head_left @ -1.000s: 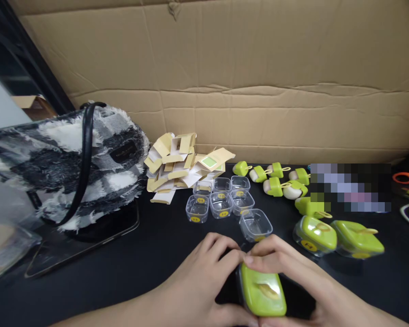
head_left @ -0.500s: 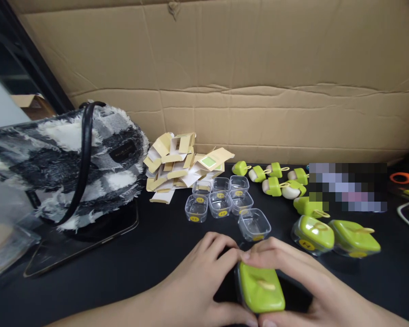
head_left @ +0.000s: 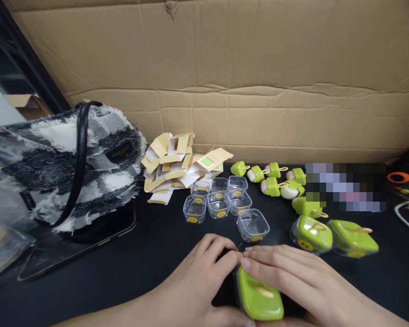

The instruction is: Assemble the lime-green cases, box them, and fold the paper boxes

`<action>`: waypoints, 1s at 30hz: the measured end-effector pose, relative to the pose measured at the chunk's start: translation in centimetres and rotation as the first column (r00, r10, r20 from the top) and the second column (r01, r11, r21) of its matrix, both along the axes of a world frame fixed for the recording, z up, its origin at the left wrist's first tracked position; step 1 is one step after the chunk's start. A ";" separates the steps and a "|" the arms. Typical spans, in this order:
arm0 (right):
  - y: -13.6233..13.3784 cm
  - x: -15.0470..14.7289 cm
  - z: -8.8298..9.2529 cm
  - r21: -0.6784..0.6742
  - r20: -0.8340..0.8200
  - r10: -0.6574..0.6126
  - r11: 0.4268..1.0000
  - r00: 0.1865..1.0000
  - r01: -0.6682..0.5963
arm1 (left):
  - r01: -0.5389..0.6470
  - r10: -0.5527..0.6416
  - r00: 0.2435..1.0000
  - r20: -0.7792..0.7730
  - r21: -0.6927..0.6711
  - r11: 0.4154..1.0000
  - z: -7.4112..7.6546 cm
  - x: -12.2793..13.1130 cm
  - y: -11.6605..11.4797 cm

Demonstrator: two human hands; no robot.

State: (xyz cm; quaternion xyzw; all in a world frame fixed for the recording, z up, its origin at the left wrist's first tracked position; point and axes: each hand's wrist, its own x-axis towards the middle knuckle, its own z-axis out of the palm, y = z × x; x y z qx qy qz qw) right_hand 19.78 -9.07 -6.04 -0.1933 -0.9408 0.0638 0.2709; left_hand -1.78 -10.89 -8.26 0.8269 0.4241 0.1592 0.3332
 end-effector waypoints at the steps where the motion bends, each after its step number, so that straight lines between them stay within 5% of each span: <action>1: 0.0 0.0 0.0 -0.008 -0.005 -0.002 1.000 1.000 0.002 | 0.001 -0.001 1.000 -0.002 -0.002 1.000 0.0 0.0 0.0; 16: -0.3 -0.3 -0.9 -0.222 0.009 -0.046 0.974 0.999 0.047 | -0.021 0.021 1.000 -0.018 0.011 1.000 0.0 0.0 -0.1; 30: -0.3 0.0 -1.6 -0.274 0.044 -0.043 0.960 0.998 0.054 | -0.029 0.029 0.999 -0.045 0.008 1.000 0.0 0.0 0.1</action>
